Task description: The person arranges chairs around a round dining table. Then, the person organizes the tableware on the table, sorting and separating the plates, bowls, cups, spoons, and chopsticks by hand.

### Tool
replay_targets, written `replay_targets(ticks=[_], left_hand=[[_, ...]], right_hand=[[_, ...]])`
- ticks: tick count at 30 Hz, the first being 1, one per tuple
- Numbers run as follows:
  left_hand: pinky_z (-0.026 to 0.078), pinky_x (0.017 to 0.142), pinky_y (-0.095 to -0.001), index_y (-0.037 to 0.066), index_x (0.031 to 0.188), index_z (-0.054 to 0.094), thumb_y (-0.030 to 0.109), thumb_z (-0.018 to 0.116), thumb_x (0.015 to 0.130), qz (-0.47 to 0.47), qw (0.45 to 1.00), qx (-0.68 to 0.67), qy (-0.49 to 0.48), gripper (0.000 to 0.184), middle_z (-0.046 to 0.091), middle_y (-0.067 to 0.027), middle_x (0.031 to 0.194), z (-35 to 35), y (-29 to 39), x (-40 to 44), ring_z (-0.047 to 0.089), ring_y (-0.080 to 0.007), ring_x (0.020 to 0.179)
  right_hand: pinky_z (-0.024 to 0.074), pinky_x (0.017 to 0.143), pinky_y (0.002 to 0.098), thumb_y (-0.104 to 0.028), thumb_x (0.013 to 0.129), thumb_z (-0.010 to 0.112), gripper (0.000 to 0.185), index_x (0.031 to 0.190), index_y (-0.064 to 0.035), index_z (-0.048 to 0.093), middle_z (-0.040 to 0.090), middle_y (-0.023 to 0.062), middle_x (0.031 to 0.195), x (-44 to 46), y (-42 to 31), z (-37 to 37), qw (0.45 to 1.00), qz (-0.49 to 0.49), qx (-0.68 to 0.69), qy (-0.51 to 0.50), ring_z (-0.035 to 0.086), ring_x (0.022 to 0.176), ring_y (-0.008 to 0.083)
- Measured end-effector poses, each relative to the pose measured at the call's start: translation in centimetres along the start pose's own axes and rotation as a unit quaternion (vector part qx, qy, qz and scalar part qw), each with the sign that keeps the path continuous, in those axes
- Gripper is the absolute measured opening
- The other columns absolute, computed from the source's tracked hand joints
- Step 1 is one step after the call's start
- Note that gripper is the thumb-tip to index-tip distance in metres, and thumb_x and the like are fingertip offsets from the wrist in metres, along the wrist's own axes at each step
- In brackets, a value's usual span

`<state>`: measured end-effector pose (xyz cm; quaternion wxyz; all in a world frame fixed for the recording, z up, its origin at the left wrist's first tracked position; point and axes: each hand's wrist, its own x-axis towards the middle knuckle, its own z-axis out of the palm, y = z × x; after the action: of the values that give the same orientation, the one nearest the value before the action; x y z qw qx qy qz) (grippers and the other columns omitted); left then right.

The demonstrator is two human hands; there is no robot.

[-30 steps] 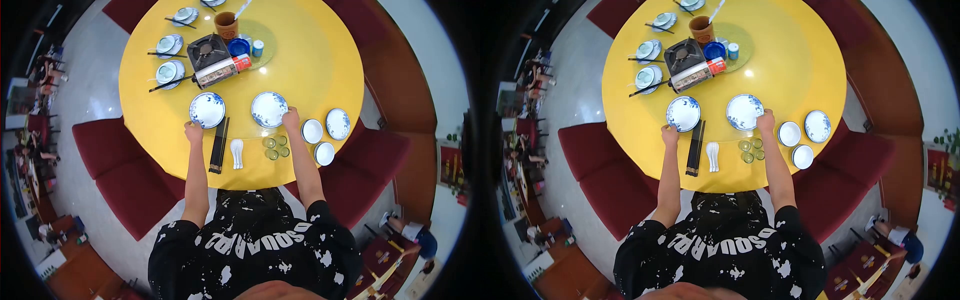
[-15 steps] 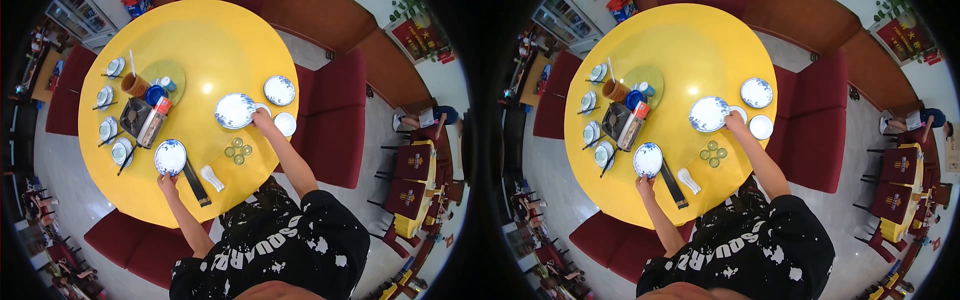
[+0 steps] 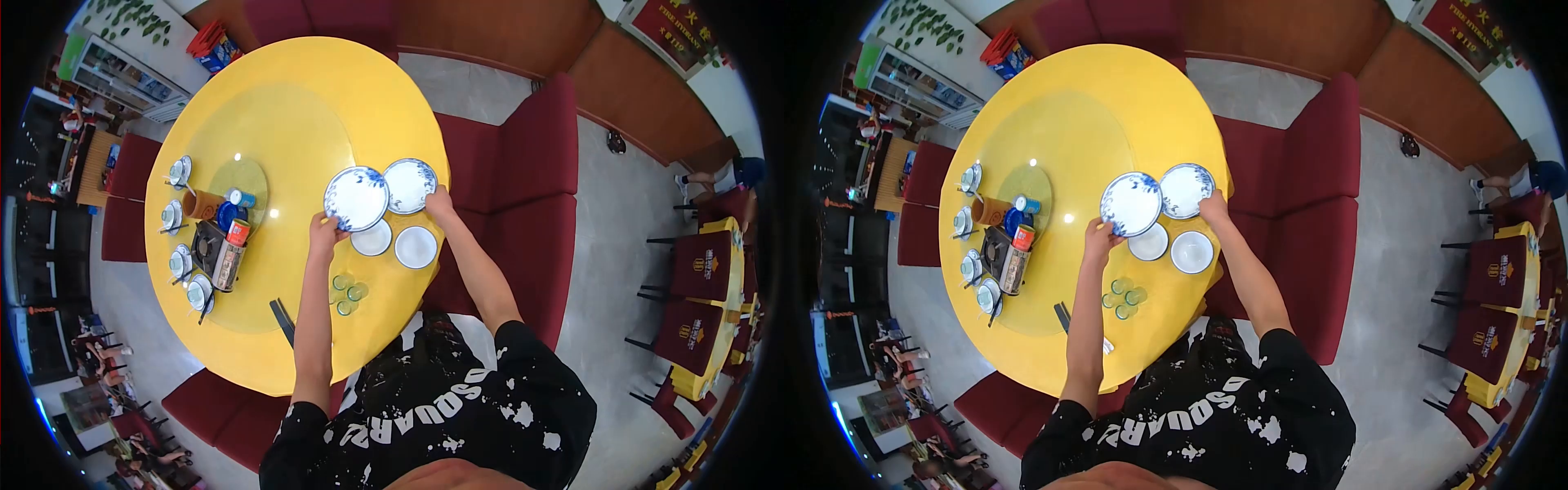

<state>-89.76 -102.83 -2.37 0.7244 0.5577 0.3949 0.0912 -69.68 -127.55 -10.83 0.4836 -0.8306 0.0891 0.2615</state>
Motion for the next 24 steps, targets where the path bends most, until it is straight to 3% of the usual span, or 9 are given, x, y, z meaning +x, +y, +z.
replay_targets(ticks=[3, 4, 8, 11, 14, 17, 21, 24], left_hand=[[0.062, 0.063, -0.0317, -0.007, 0.127, 0.042, 0.005, 0.052, 0.095, -0.038, 0.997, 0.069, -0.022, 0.036, 0.065, -0.02, 0.098, 4.3, 0.4, 2.5, 0.069, -0.0237, 0.074], [0.062, 0.062, -0.0313, -0.007, 0.127, 0.042, 0.004, 0.051, 0.095, -0.049, 0.994, 0.09, -0.026, 0.036, 0.065, -0.0202, 0.097, 5.4, 0.2, 3.2, 0.069, -0.0237, 0.073], [0.062, 0.058, -0.0312, -0.006, 0.126, 0.042, 0.004, 0.051, 0.094, -0.063, 0.988, 0.14, -0.031, 0.034, 0.065, -0.0202, 0.095, 8.3, -0.6, 5.9, 0.069, -0.024, 0.071], [0.06, 0.057, -0.0309, -0.003, 0.122, 0.045, 0.006, 0.053, 0.096, -0.066, 0.986, 0.153, -0.024, 0.028, 0.065, -0.0184, 0.093, 10.1, -1.4, 7.1, 0.068, -0.0227, 0.069], [0.06, 0.057, -0.0317, -0.002, 0.121, 0.045, 0.005, 0.053, 0.096, -0.069, 0.987, 0.14, -0.031, 0.027, 0.065, -0.018, 0.092, 10.9, -2.4, 7.1, 0.068, -0.0229, 0.069], [0.061, 0.057, -0.0314, -0.003, 0.12, 0.046, 0.004, 0.053, 0.096, -0.072, 0.981, 0.178, -0.004, 0.026, 0.064, -0.0184, 0.096, 11.5, -3.2, 7.6, 0.068, -0.0233, 0.069], [0.061, 0.057, -0.0306, -0.004, 0.124, 0.047, 0.005, 0.053, 0.096, -0.058, 0.989, 0.138, -0.014, 0.031, 0.062, -0.0179, 0.106, 12.5, -2.5, 7.1, 0.068, -0.0236, 0.068], [0.06, 0.054, -0.0302, -0.001, 0.127, 0.059, 0.006, 0.053, 0.096, -0.028, 0.979, 0.203, 0.003, 0.033, 0.067, -0.013, 0.094, 13.7, -1.9, 6.3, 0.068, -0.0191, 0.066]], right_hand=[[0.0512, 0.086, 0.0447, -0.003, 0.081, 0.05, 0.037, 0.115, 0.0066, 0.059, 0.065, 0.0276, 0.111, -1.7, -1.9, -1.7, 0.997, -0.049, -0.044, 0.029, 0.066, 0.099, 0.0399], [0.0475, 0.094, 0.046, -0.005, 0.08, 0.053, 0.04, 0.118, 0.0058, 0.059, 0.064, 0.0283, 0.117, -1.5, -2.3, -2.7, 0.994, -0.062, -0.089, -0.001, 0.062, 0.108, 0.0423], [0.0472, 0.092, 0.0485, -0.007, 0.081, 0.056, 0.035, 0.115, 0.0022, 0.061, 0.063, 0.0283, 0.108, -0.7, -1.2, -2.6, 0.983, -0.14, -0.067, 0.096, 0.059, 0.105, 0.0445], [0.0497, 0.087, 0.0463, -0.006, 0.082, 0.06, 0.034, 0.116, -0.0003, 0.062, 0.065, 0.0242, 0.096, -0.1, -0.8, -3.0, 0.976, -0.15, -0.092, 0.13, 0.062, 0.098, 0.0392], [0.0493, 0.087, 0.0446, -0.007, 0.082, 0.062, 0.035, 0.117, -0.0026, 0.063, 0.063, 0.0233, 0.1, 0.2, 0.2, -3.3, 0.972, -0.191, -0.078, 0.113, 0.062, 0.099, 0.0376], [0.0497, 0.088, 0.0422, -0.009, 0.084, 0.064, 0.034, 0.117, -0.0042, 0.066, 0.064, 0.0221, 0.1, 0.4, 0.4, -3.3, 0.985, -0.159, -0.024, 0.067, 0.062, 0.098, 0.036], [0.0509, 0.086, 0.0401, -0.012, 0.089, 0.062, 0.035, 0.123, -0.0051, 0.065, 0.066, 0.0196, 0.095, 0.4, 1.4, -2.4, 0.969, -0.219, -0.023, 0.111, 0.064, 0.094, 0.0324], [0.0528, 0.08, 0.0356, -0.015, 0.094, 0.058, 0.036, 0.129, -0.0054, 0.062, 0.067, 0.0174, 0.096, 2.1, 2.5, -2.2, 0.972, -0.216, -0.014, 0.091, 0.066, 0.084, 0.0269]])
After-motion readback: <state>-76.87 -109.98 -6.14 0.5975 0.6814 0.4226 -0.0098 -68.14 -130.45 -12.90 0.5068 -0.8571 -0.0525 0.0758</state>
